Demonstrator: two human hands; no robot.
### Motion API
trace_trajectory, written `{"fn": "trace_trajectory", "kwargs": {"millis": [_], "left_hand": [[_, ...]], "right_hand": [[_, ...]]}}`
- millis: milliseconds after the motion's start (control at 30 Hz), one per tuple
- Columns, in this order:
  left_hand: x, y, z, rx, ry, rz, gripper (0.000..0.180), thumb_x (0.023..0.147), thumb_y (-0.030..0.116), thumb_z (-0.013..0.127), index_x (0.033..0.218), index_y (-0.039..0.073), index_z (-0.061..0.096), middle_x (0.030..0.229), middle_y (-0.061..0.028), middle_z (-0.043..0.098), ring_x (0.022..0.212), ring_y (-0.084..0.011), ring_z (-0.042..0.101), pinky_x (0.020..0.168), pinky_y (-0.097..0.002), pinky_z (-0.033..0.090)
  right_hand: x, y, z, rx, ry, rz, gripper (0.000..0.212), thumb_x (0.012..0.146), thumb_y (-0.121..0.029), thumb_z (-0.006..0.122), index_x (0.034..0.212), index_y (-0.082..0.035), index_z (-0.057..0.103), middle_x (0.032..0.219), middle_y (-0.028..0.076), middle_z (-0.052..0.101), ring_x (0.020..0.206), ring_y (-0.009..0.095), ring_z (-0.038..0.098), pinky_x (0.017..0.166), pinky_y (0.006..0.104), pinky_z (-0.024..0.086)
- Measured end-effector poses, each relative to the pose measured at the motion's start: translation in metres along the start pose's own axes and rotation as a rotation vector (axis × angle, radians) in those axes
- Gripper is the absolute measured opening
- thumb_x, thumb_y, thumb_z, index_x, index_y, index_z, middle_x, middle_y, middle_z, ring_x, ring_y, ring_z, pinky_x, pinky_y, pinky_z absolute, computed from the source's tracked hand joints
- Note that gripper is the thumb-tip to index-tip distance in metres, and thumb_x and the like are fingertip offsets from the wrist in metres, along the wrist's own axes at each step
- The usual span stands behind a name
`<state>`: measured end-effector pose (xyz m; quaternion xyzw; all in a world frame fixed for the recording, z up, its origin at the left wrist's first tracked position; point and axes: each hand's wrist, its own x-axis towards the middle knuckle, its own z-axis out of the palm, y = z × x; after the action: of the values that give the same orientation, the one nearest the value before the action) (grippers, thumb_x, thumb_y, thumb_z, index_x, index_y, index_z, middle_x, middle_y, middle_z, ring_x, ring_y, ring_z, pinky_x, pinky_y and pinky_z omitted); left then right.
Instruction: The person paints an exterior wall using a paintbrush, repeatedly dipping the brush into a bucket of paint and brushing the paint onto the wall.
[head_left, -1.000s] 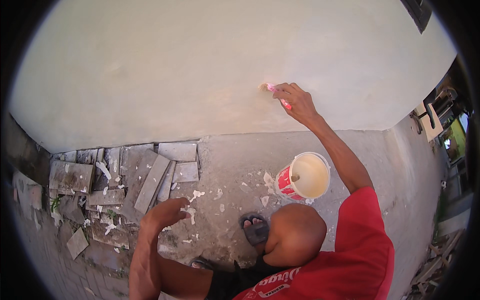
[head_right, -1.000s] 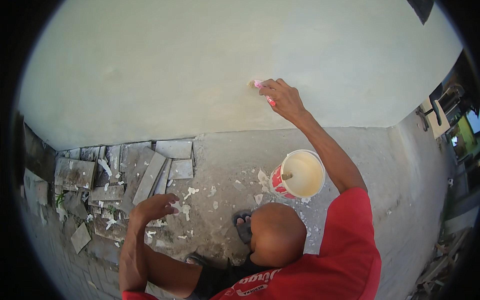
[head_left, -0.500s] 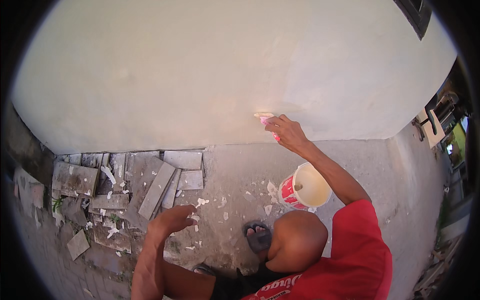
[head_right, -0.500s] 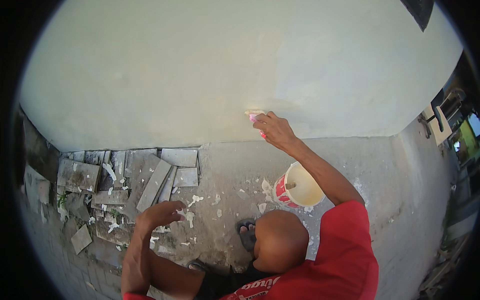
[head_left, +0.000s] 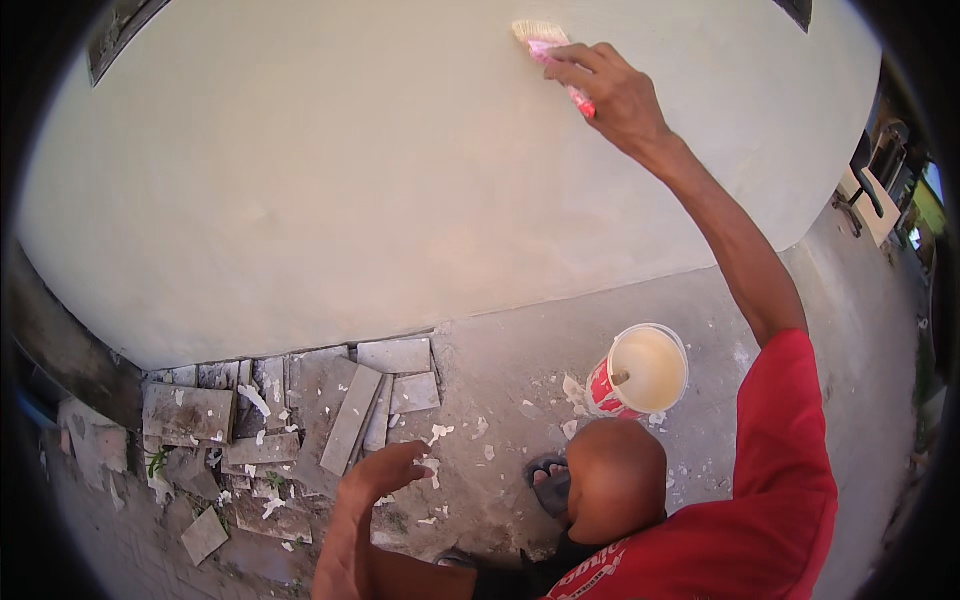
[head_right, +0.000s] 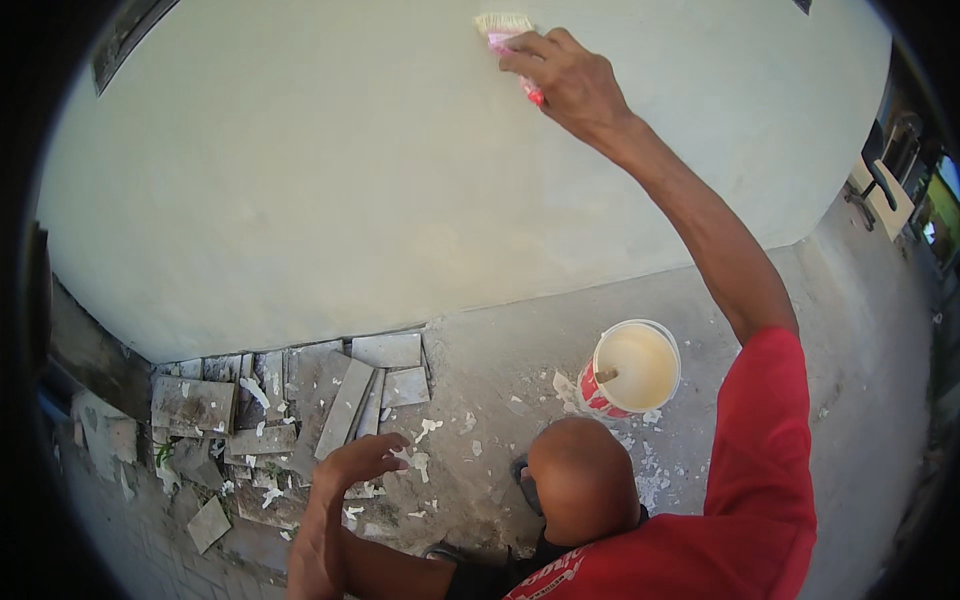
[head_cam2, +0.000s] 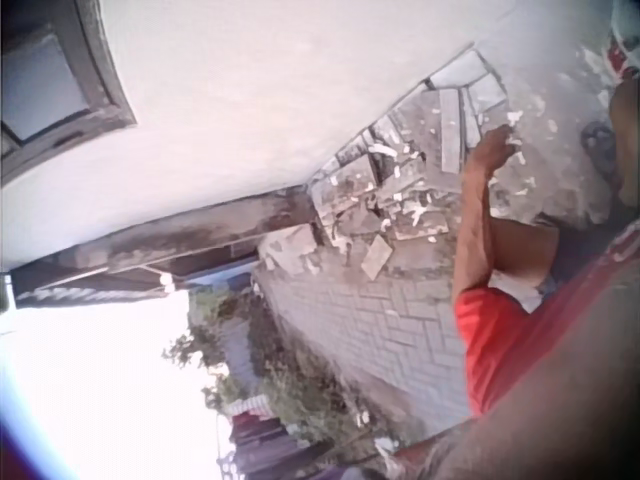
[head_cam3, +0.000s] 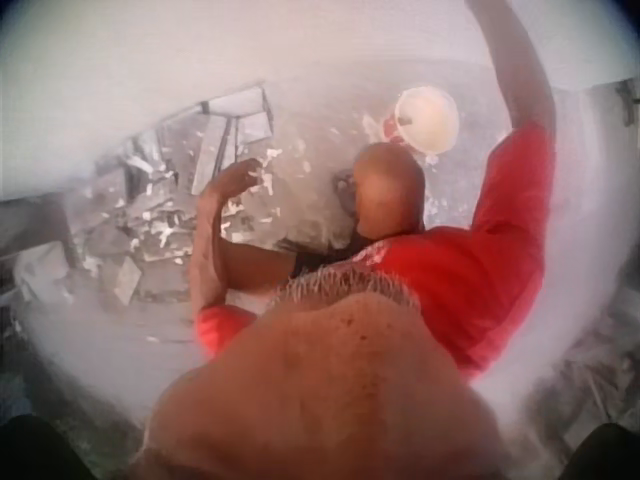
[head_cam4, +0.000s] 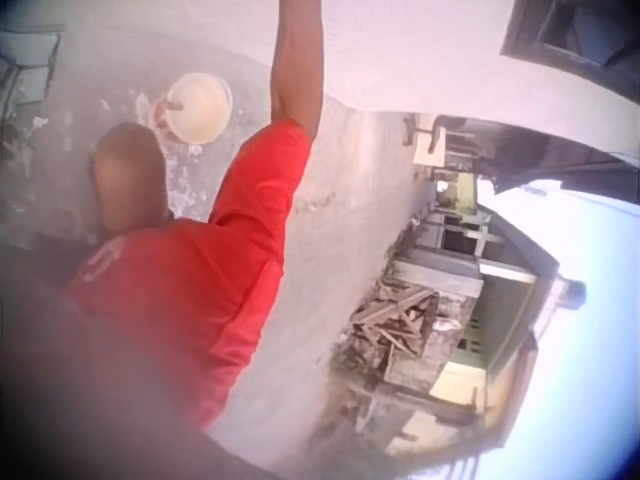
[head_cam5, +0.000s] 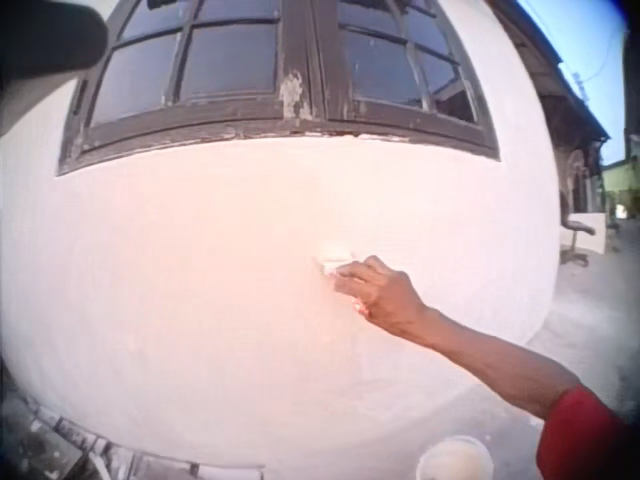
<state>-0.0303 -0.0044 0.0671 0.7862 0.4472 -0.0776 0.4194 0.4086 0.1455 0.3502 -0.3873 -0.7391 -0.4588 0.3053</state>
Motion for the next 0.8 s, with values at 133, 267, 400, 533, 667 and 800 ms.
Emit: {"fn": "trace_trajectory", "kwargs": {"millis": [133, 267, 400, 533, 667, 800], "left_hand": [[-0.001, -0.004, 0.003, 0.012, -0.002, -0.001, 0.051, 0.094, 0.037, 0.07, 0.133, 0.005, 0.059, 0.121, -0.0239, 0.068, 0.113, -0.0393, 0.065, 0.095, -0.0439, 0.051], [0.001, -0.018, 0.006, 0.04, -0.051, -0.024, 0.051, 0.096, 0.035, 0.068, 0.138, 0.008, 0.056, 0.126, -0.0204, 0.067, 0.117, -0.0352, 0.064, 0.097, -0.0419, 0.051], [0.01, -0.02, 0.005, 0.025, -0.066, -0.004, 0.052, 0.097, 0.037, 0.067, 0.138, 0.007, 0.056, 0.128, -0.0186, 0.066, 0.118, -0.0343, 0.063, 0.099, -0.0412, 0.05], [0.016, -0.028, 0.005, 0.0, -0.06, 0.009, 0.053, 0.097, 0.039, 0.067, 0.138, 0.008, 0.056, 0.128, -0.0178, 0.066, 0.119, -0.033, 0.063, 0.099, -0.0413, 0.05], [0.012, -0.029, 0.008, -0.035, -0.049, 0.031, 0.053, 0.095, 0.038, 0.07, 0.134, 0.005, 0.057, 0.127, -0.023, 0.066, 0.117, -0.0383, 0.063, 0.096, -0.0434, 0.05], [0.01, -0.022, 0.004, -0.025, -0.066, -0.014, 0.053, 0.095, 0.038, 0.07, 0.135, 0.006, 0.057, 0.128, -0.0225, 0.065, 0.118, -0.0381, 0.063, 0.096, -0.0434, 0.05]], "right_hand": [[-0.105, -0.062, 0.042, 0.171, -0.373, -0.108, 0.026, 0.079, -0.004, 0.074, 0.103, -0.013, 0.069, 0.121, -0.001, 0.065, 0.105, 0.022, 0.061, 0.068, 0.0323, 0.061], [-0.081, -0.061, 0.034, 0.413, -0.456, 0.07, 0.023, 0.084, -0.004, 0.072, 0.104, -0.015, 0.071, 0.109, -0.002, 0.071, 0.092, 0.021, 0.064, 0.068, 0.0341, 0.058], [0.033, 0.012, -0.006, 0.278, -0.118, 0.104, 0.018, 0.092, -0.013, 0.068, 0.109, -0.016, 0.074, 0.097, 0.0, 0.074, 0.085, 0.024, 0.068, 0.074, 0.0393, 0.055], [0.125, 0.056, -0.049, 0.08, 0.165, -0.046, 0.018, 0.092, -0.01, 0.065, 0.106, -0.01, 0.076, 0.106, 0.008, 0.075, 0.096, 0.028, 0.07, 0.085, 0.0374, 0.056], [0.107, 0.057, -0.036, 0.014, 0.106, -0.005, 0.034, 0.085, -0.003, 0.07, 0.117, -0.015, 0.07, 0.11, -0.002, 0.072, 0.095, 0.024, 0.066, 0.074, 0.0348, 0.056], [-0.002, 0.006, 0.004, 0.048, -0.106, -0.048, 0.044, 0.072, 0.002, 0.079, 0.112, -0.016, 0.069, 0.115, -0.006, 0.067, 0.095, 0.019, 0.061, 0.067, 0.0324, 0.059]]}}
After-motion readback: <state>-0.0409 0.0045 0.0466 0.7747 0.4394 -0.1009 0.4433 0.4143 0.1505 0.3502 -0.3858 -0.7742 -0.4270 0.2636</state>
